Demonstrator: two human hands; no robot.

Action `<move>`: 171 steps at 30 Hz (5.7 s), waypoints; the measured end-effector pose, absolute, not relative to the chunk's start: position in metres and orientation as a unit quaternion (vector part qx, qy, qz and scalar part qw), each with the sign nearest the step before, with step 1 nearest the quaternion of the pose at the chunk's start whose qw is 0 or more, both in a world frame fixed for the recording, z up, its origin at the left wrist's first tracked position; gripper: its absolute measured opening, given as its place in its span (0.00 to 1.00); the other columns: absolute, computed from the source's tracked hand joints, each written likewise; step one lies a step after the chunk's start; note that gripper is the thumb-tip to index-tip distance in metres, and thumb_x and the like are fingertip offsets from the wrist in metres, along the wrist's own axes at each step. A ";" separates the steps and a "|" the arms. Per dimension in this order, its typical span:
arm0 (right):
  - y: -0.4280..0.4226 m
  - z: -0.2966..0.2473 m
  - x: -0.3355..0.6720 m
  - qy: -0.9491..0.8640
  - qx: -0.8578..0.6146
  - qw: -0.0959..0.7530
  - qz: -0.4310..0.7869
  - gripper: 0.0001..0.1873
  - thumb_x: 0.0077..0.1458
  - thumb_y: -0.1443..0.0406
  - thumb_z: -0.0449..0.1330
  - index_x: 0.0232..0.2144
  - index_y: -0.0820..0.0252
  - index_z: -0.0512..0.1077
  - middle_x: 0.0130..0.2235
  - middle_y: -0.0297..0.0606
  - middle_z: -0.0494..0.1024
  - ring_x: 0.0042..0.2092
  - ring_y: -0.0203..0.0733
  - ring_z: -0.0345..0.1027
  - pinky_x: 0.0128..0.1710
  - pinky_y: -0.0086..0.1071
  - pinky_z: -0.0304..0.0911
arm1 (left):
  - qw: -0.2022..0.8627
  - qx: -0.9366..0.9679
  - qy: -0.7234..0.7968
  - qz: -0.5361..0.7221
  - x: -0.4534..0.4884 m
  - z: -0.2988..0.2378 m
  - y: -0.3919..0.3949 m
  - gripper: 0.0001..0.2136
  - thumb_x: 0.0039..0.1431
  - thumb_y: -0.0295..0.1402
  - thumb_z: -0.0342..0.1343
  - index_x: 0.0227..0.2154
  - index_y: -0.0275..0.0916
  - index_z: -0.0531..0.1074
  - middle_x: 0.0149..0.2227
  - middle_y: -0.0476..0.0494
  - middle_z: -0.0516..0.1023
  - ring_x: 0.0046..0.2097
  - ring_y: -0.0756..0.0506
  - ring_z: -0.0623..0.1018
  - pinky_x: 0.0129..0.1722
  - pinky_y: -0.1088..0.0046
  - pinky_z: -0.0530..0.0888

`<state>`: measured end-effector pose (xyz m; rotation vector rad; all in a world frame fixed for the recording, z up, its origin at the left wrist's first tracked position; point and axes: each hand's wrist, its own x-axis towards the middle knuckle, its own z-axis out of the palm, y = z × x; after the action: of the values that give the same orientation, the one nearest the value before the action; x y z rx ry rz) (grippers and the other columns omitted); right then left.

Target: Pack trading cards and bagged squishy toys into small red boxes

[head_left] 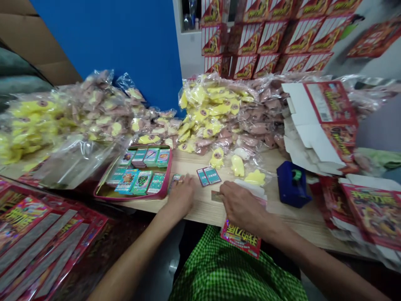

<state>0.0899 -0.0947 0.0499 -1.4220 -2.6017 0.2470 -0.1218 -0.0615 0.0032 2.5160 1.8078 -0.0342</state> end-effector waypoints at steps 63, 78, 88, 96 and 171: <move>-0.065 0.052 0.253 -0.663 -0.623 0.381 0.166 0.12 0.59 0.58 0.52 0.31 0.57 0.69 0.22 0.33 0.71 0.23 0.38 0.61 0.24 0.30 0.54 | 0.233 0.783 0.503 0.282 -0.048 0.012 -0.060 0.15 0.58 0.29 0.56 0.47 0.44 0.79 0.50 0.39 0.77 0.53 0.37 0.74 0.57 0.54 0.71; -0.073 0.108 0.196 -0.865 -0.467 0.172 0.058 0.14 0.63 0.68 0.50 0.44 0.58 0.75 0.37 0.41 0.80 0.37 0.44 0.72 0.36 0.33 0.59 | 0.359 0.790 0.390 0.309 -0.028 0.051 -0.072 0.07 0.57 0.27 0.67 0.29 0.40 0.73 0.39 0.47 0.72 0.43 0.45 0.74 0.43 0.69 0.72; -0.106 0.126 0.167 -0.912 -0.309 0.234 -0.134 0.12 0.62 0.75 0.48 0.35 0.60 0.69 0.30 0.37 0.73 0.32 0.44 0.64 0.36 0.39 0.57 | 0.146 0.829 0.322 0.433 -0.055 0.054 -0.090 0.03 0.62 0.27 0.64 0.34 0.39 0.76 0.46 0.41 0.74 0.48 0.43 0.78 0.45 0.67 0.77; -0.113 0.074 0.173 -0.869 -0.332 0.363 -0.055 0.13 0.63 0.75 0.51 0.50 0.66 0.63 0.41 0.47 0.75 0.41 0.48 0.68 0.42 0.41 0.65 | 0.093 0.824 0.311 0.464 -0.057 0.038 -0.113 0.03 0.62 0.25 0.63 0.36 0.39 0.75 0.51 0.38 0.74 0.51 0.44 0.78 0.48 0.67 0.78; -0.104 -0.002 0.277 -0.392 -0.774 0.439 0.233 0.03 0.55 0.68 0.58 0.29 0.59 0.71 0.25 0.34 0.76 0.24 0.40 0.73 0.22 0.28 0.66 | 0.048 0.875 0.226 0.426 -0.019 0.038 -0.093 0.19 0.64 0.20 0.57 0.56 0.38 0.74 0.47 0.38 0.75 0.45 0.45 0.78 0.43 0.68 0.79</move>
<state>0.2771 -0.1041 -0.0024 -1.9235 -0.9732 0.5794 -0.0189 -0.0929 0.0376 2.6668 0.6906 1.2995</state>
